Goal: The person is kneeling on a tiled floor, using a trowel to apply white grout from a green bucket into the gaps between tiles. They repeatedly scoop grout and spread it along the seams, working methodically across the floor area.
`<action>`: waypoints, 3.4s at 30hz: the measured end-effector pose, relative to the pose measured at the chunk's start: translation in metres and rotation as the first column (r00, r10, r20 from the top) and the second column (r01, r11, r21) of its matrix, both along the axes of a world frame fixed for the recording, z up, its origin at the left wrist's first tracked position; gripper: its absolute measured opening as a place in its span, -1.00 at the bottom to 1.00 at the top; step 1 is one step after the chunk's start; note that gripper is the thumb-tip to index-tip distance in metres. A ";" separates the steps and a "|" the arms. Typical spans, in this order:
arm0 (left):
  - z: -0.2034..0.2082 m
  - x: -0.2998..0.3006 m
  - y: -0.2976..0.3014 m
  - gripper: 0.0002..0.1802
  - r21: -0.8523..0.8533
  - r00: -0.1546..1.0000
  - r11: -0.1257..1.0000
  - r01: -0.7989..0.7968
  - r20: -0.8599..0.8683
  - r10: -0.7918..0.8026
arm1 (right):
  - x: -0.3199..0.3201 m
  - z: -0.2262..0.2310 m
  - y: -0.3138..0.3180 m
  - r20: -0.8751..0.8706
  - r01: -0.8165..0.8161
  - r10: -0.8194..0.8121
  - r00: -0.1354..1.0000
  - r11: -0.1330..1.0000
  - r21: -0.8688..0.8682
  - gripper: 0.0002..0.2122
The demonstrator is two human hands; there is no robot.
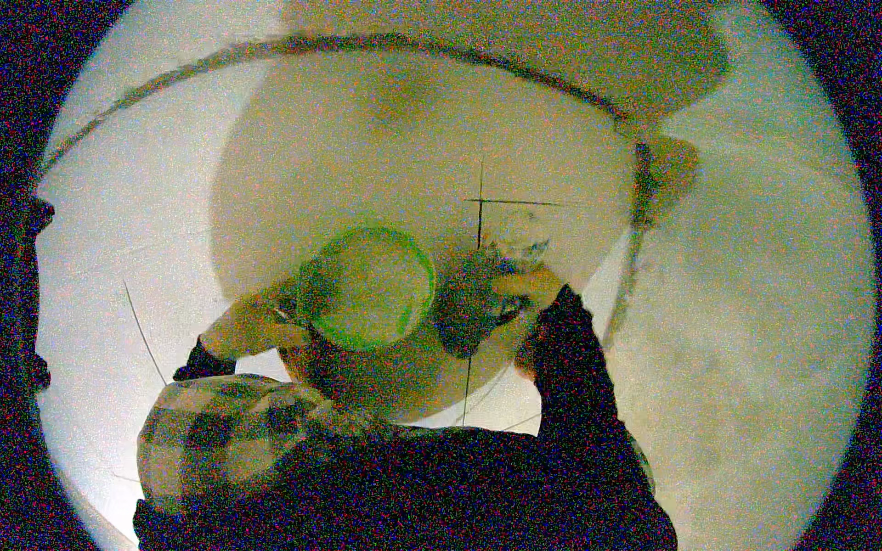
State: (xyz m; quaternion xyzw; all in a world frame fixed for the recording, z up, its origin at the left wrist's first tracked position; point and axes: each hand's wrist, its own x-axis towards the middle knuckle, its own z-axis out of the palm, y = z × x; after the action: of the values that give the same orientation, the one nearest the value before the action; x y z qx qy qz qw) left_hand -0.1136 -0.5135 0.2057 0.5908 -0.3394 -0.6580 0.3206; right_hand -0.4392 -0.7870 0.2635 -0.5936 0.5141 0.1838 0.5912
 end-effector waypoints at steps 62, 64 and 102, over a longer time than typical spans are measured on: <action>-0.024 -0.141 -0.087 -0.48 -0.101 0.378 0.395 -0.913 0.150 0.913 | -0.070 -0.016 -0.104 0.624 -0.232 -0.384 0.680 0.695 0.681 -0.37; -0.027 -0.140 -0.083 -0.49 -0.174 0.426 0.461 -0.870 0.204 0.881 | -0.072 -0.015 -0.096 0.618 -0.228 -0.372 0.693 0.700 0.676 -0.37; 0.006 -0.150 -0.179 -0.57 -0.221 0.550 0.506 -0.834 -0.254 0.795 | -0.168 0.079 -0.173 0.290 -0.138 0.018 0.957 0.906 0.400 -0.51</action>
State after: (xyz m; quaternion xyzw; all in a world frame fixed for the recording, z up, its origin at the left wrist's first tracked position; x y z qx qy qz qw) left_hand -0.2632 -0.6925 0.2114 0.5805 -0.1022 -0.3998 0.7020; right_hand -0.6070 -0.9597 0.3429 -0.4941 0.3500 0.2271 0.7627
